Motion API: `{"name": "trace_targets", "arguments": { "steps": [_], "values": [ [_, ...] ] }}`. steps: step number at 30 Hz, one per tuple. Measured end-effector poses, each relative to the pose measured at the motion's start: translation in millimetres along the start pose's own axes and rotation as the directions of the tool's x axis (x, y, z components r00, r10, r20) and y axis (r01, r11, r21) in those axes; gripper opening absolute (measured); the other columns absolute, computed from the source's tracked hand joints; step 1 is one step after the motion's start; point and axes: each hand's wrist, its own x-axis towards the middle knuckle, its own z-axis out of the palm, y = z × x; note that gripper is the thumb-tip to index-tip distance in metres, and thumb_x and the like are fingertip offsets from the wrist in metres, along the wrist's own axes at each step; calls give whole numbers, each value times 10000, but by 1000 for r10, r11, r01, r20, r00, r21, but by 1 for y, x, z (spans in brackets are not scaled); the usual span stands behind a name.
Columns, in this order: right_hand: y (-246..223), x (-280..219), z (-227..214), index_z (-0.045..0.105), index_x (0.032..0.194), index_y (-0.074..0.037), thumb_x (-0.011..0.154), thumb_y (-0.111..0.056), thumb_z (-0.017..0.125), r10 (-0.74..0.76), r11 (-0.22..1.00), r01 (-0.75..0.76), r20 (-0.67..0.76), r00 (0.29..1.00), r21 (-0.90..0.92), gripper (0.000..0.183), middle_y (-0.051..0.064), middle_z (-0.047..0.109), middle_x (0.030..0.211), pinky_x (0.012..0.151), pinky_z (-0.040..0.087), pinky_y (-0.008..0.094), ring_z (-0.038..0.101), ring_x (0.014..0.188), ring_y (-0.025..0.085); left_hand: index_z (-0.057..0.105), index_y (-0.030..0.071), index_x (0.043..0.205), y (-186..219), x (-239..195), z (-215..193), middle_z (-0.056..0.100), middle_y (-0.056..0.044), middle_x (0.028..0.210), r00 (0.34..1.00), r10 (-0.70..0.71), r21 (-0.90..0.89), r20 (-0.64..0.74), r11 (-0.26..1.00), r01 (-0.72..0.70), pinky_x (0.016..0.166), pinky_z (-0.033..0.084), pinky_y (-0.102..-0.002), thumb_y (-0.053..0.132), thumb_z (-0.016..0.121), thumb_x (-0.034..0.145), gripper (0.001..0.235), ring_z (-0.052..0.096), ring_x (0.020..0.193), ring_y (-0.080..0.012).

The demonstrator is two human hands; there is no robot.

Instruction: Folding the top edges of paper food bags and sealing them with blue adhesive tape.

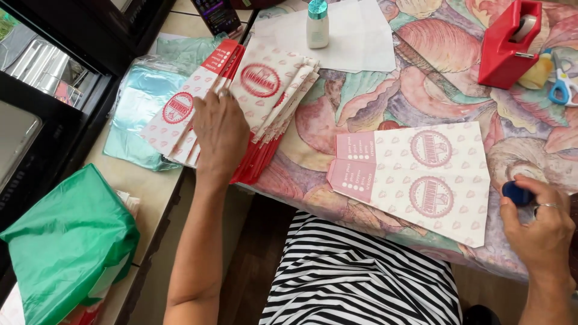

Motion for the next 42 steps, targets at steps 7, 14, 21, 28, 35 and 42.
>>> {"name": "trace_targets", "arguments": {
  "steps": [7,14,21,28,35,42],
  "values": [
    [-21,18,-17,713,1249,146,897,71,823,-84,997,84,-35,996,-3,376,361,624,1472,1184,509,523,622,1349,493,513,-77,1331,-7,-20,-10,474,-267,1138,982,45,-296,184,955,11,1005,358,-549,773,725,802,1023,433,1131,-483],
    [-98,34,-17,776,1024,0,823,-88,853,-312,937,272,172,934,220,233,169,744,1156,1022,563,401,671,1098,295,517,-29,1296,6,-24,-24,459,-267,1260,984,8,-198,178,980,28,966,373,-611,560,901,708,917,455,1143,-484],
    [-117,34,-16,774,998,23,780,-143,871,-410,910,377,238,881,172,290,189,755,1134,963,593,405,685,1121,342,633,96,1237,84,-73,0,616,-105,1214,797,554,-548,-240,601,-582,965,437,-431,259,904,850,499,572,1101,-293],
    [-112,33,-16,778,1012,-13,830,-127,827,-368,920,311,250,895,240,220,145,744,1203,965,582,411,679,1144,334,680,25,1117,137,-100,36,674,-124,1167,617,742,-630,-262,353,-691,959,427,-427,209,838,880,339,593,1103,-313],
    [-109,32,-14,789,1008,-24,814,-94,822,-348,925,280,280,895,256,209,139,747,1189,939,600,408,677,1134,339,731,50,956,144,-101,48,698,-83,1115,620,736,-616,-273,361,-700,914,431,-410,226,816,896,205,585,1027,-282],
    [-110,32,-14,791,982,-30,835,-99,814,-336,924,264,260,905,275,163,135,751,1168,910,595,395,681,1097,329,733,60,978,143,-100,49,691,-66,1109,637,724,-664,-264,342,-665,934,409,-398,227,775,931,178,576,1033,-264]
  ]
}}
